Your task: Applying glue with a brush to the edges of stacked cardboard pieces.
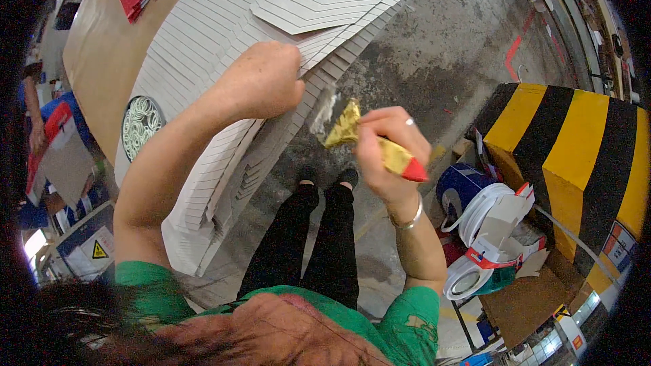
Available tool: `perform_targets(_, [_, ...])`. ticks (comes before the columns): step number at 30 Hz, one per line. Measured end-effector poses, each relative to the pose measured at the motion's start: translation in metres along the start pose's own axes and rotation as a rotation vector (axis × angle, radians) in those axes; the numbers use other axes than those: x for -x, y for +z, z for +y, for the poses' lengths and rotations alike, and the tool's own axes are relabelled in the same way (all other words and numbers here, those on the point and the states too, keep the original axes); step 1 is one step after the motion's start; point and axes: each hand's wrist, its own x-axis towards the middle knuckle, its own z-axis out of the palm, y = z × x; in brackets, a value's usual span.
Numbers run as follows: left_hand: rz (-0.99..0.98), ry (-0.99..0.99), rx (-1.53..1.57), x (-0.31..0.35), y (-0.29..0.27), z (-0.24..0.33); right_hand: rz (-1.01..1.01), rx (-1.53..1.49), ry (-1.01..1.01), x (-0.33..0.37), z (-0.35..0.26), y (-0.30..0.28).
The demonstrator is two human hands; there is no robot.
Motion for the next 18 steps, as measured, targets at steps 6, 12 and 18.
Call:
perform_targets(6, [-0.025,0.001,0.035,-0.001,-0.001,0.002,0.06,0.018,0.049,-0.002,0.003,0.001])
perform_targets(12, [0.015,-0.001,-0.038,0.0,-0.002,0.005,0.159,-0.033,0.068,-0.03,0.007,-0.001])
perform_targets(18, [-0.037,-0.002,0.027,-0.002,-0.003,0.004,0.159,-0.111,0.05,-0.007,-0.006,0.001])
